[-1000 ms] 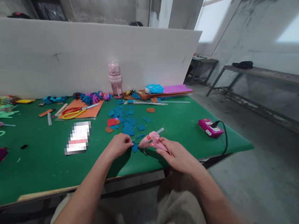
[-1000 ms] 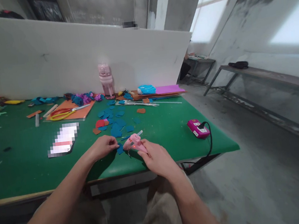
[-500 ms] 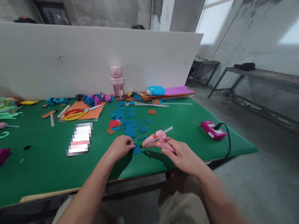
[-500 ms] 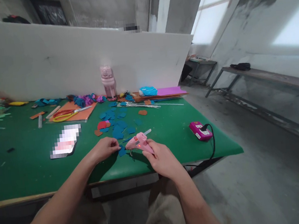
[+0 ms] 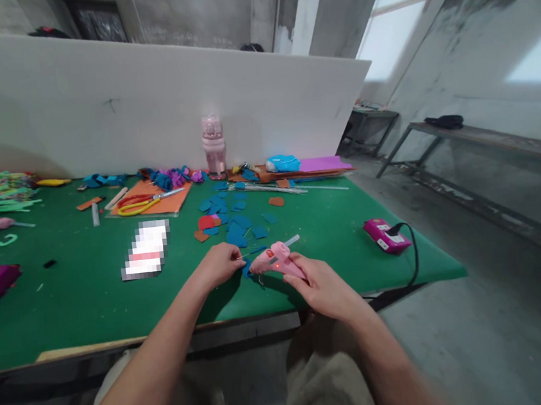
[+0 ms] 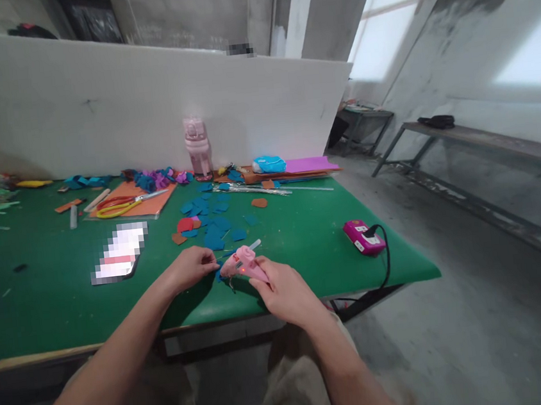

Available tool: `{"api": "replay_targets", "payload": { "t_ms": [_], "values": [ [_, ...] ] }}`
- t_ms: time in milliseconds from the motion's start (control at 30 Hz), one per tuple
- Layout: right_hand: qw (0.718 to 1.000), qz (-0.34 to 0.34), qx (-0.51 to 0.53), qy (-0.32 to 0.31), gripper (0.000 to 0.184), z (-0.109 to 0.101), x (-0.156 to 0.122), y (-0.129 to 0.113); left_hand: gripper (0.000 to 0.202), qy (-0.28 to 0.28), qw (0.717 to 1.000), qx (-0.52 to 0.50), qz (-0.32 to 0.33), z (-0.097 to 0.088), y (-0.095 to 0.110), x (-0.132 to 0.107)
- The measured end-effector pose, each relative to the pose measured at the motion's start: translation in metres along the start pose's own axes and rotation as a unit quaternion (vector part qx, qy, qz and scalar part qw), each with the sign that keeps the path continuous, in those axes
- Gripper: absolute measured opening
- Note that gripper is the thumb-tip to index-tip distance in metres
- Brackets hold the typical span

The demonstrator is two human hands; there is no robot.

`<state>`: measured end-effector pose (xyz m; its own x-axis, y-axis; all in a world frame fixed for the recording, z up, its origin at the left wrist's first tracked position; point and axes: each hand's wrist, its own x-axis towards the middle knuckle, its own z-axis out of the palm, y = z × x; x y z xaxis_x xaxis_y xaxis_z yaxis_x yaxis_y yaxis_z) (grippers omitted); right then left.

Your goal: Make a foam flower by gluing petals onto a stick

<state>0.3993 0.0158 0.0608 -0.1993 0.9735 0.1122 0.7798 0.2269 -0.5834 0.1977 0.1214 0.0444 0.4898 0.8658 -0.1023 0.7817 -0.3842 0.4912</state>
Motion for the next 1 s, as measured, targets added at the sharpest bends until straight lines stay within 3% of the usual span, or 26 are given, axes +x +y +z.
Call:
{"api": "replay_targets", "payload": {
  "t_ms": [1000],
  "values": [
    [0.999, 0.036, -0.024, 0.014, 0.03, -0.0026, -0.0013, 0.0074, 0.018, 0.006, 1.0, -0.006, 0.002, 0.0048, -0.0062, 0.0027]
  ]
}}
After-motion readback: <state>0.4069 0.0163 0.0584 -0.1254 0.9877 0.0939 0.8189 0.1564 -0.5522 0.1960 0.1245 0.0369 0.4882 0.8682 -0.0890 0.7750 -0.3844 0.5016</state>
